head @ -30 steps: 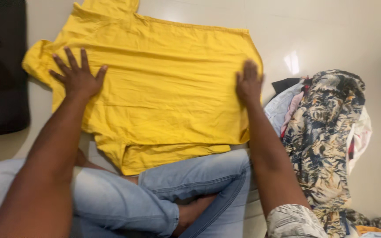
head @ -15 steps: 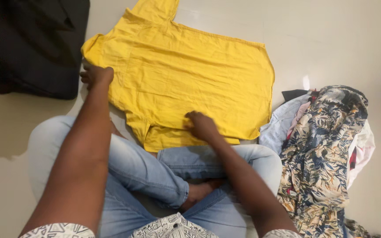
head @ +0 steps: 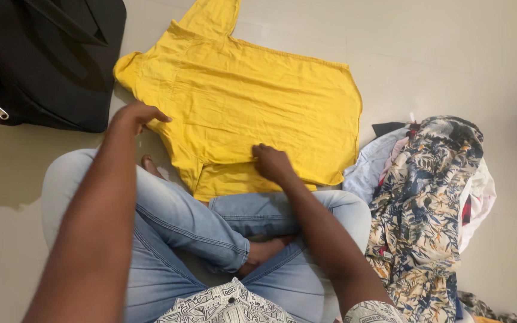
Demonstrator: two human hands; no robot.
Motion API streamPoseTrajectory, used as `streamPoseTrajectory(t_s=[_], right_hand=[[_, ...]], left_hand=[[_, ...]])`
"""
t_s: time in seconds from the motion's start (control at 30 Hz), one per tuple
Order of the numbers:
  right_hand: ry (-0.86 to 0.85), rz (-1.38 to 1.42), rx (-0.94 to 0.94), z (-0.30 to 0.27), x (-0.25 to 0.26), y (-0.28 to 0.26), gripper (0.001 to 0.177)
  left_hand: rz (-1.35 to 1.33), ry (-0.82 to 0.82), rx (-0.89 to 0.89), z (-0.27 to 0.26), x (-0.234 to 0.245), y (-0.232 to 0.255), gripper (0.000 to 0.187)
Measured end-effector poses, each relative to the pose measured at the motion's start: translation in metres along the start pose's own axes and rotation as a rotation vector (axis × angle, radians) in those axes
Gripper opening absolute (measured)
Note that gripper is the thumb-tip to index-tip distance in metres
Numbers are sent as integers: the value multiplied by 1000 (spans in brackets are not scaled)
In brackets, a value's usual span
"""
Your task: The person spreads a yellow long-sleeved shirt on the floor, fastens the buttons, and then folds the body and sleeves of the shirt into a compact rectangle.
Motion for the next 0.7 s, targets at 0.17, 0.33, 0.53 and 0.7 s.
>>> streamPoseTrajectory(t_s=[0.17,0.33,0.53,0.7], right_hand=[[-251,-187,-282,-29,14,91,23],[-401,-224,-455,-52,18,137,25],[-410,-218,-522,-65,-3,154,26],[-377,-202,-559,-65,0,159,26]], left_hand=[[-158,95,-342,-79,19,44,78],[-118,-85,-263,-89,13,38,56],[181,-209,-220,-51,13,16,63],[884,-28,-443,-87,1,39,44]])
Point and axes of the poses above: each hand's wrist, its own z-axis towards the middle knuckle, its own x-axis out of the back of the hand, y = z × x, the point moved 7 cm from there along z, towards the middle knuckle, and after that the axes turned 6 degrees about -z, right-handed, at the moved point
